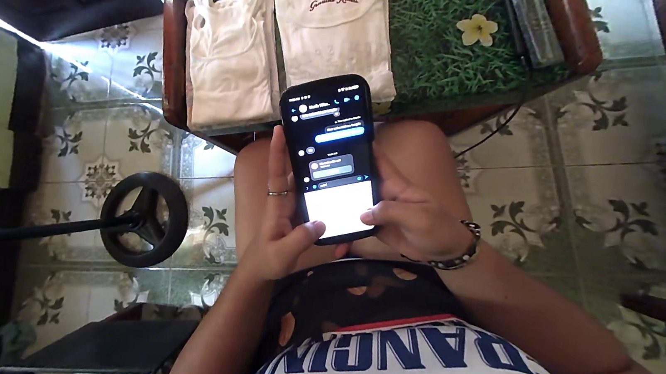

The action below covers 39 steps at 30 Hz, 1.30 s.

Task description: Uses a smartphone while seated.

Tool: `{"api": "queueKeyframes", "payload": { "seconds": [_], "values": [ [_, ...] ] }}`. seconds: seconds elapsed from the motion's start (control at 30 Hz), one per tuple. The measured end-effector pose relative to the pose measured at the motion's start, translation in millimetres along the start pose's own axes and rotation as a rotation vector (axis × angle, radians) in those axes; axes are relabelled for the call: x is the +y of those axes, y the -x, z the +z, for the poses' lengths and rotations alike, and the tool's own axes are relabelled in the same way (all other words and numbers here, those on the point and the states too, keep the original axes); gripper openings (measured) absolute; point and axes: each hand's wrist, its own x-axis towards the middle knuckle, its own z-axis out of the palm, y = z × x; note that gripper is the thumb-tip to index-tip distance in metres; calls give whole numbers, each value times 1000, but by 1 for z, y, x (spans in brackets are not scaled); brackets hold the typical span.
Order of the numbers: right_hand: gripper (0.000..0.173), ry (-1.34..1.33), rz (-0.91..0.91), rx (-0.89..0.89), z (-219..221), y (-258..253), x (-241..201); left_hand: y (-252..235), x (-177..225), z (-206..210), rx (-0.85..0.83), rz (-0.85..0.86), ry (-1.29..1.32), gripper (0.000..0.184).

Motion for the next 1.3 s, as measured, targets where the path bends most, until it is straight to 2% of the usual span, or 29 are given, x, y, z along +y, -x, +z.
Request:
{"api": "queueKeyframes", "payload": {
  "seconds": [0.4,0.47,0.57,0.77,1.03,1.3],
  "values": [
    [85,4,4,4,-2,0,2,1,-1,1,9,-16,0,101],
    [91,57,0,-21,-4,2,2,1,-1,1,11,-17,-12,101],
    [110,234,7,-30,-3,4,1,1,0,2,22,-29,-13,101],
    [111,218,31,-23,-2,4,0,0,1,1,20,-44,24,101],
    [95,86,-27,-113,-9,-1,4,-3,0,1,1,-52,72,101],
    [59,-106,82,-22,-9,-4,0,-3,-4,0,-35,-28,70,103]
  ]
}}
